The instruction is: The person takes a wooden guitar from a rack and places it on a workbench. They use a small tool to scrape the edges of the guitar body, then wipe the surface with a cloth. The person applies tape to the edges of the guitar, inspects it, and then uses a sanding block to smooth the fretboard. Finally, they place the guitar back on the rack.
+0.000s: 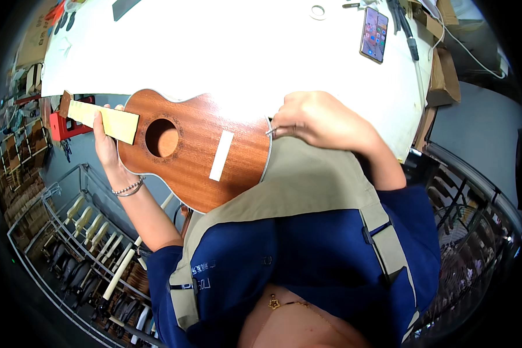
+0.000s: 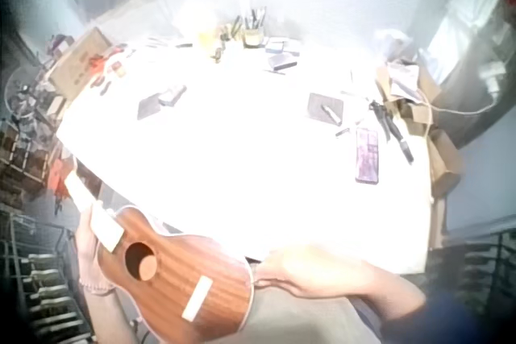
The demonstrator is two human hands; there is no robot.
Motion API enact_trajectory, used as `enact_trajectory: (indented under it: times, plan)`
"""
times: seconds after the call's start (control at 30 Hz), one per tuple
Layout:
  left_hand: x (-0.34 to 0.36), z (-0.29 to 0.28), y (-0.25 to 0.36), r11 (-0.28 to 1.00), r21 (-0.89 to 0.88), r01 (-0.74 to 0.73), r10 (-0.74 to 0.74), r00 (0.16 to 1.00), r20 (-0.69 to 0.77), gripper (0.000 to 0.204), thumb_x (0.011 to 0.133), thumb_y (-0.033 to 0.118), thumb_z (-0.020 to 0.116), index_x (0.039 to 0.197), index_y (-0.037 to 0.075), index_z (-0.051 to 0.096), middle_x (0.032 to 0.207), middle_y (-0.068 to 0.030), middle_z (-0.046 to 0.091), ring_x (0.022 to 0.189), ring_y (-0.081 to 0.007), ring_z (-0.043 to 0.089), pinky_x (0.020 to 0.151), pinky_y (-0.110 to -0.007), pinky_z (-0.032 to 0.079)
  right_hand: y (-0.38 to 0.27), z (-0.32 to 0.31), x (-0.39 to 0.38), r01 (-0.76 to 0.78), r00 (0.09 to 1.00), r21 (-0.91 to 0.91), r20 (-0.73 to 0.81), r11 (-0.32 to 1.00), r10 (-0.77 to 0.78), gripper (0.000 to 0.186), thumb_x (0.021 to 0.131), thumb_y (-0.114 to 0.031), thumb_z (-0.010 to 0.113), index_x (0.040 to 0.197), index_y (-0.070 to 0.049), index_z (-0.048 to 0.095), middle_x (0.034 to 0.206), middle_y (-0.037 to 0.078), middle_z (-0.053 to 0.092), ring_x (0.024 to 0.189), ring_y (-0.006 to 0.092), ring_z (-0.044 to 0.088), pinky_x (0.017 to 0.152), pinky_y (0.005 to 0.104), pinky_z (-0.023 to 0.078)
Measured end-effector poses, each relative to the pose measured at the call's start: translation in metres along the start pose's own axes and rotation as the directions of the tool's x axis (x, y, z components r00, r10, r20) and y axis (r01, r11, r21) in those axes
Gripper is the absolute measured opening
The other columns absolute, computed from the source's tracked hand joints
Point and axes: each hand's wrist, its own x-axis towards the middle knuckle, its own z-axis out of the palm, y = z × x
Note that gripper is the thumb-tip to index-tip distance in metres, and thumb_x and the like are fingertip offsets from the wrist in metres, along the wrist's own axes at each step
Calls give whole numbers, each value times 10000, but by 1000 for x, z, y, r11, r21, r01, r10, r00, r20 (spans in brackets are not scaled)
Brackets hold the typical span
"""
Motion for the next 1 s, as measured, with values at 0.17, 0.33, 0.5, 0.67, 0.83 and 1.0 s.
enact_trajectory:
  times: [0.17, 0.33, 0.5, 0.67, 0.83, 1.0]
  plan:
    - [6, 4, 2, 1000, 0, 31, -31, 998, 50, 250, 916, 308, 473, 1034, 87, 467, 921, -83, 579, 837, -195, 593, 752, -335, 524, 18, -1, 33, 107, 976, -50, -187, 993, -115, 61, 771, -89, 593, 803, -55, 631, 705, 68, 599, 701, 231, 568, 622, 330, 464]
    - [-7, 3, -3, 1000, -17, 1, -2, 999, -54, 242, 916, 309, 472, 1013, 87, 485, 929, -88, 582, 841, -196, 593, 753, -332, 521, 0, 11, -4, -81, 990, -10, -113, 997, 79, 78, 738, -70, 605, 809, -57, 635, 670, 89, 576, 688, 255, 572, 616, 354, 469]
    - [-7, -8, -4, 1000, -4, -31, 30, 993, -112, 251, 914, 312, 474, 1013, 82, 494, 942, -91, 587, 852, -204, 594, 762, -345, 518, -8, 16, -12, -74, 989, 72, -119, 995, 83, 76, 750, -74, 573, 802, -73, 629, 677, 85, 586, 706, 255, 568, 608, 357, 466]
    - [-1, -7, 0, 999, 7, -37, 38, 994, -98, 262, 912, 313, 478, 1022, 75, 493, 947, -94, 589, 860, -205, 590, 769, -349, 514, 10, 7, 14, -30, 975, -26, -220, 999, 24, 121, 722, -29, 538, 796, -71, 623, 691, 79, 598, 705, 259, 566, 611, 358, 471]
    - [-4, -13, -2, 998, 11, -57, 58, 990, -131, 264, 912, 309, 478, 1027, 72, 492, 947, -93, 589, 864, -206, 587, 772, -350, 512, -3, 25, -13, -125, 987, 60, -90, 990, 130, 77, 725, -70, 586, 795, -75, 619, 674, 104, 566, 676, 276, 561, 605, 372, 462]
    - [-10, -7, -4, 995, 41, -86, 92, 977, -193, 268, 913, 306, 478, 1031, 66, 491, 955, -92, 589, 869, -202, 587, 774, -350, 512, 7, 16, -3, -81, 983, 42, -163, 996, 86, 75, 749, -140, 637, 804, -90, 629, 706, 58, 592, 692, 230, 566, 623, 338, 469]
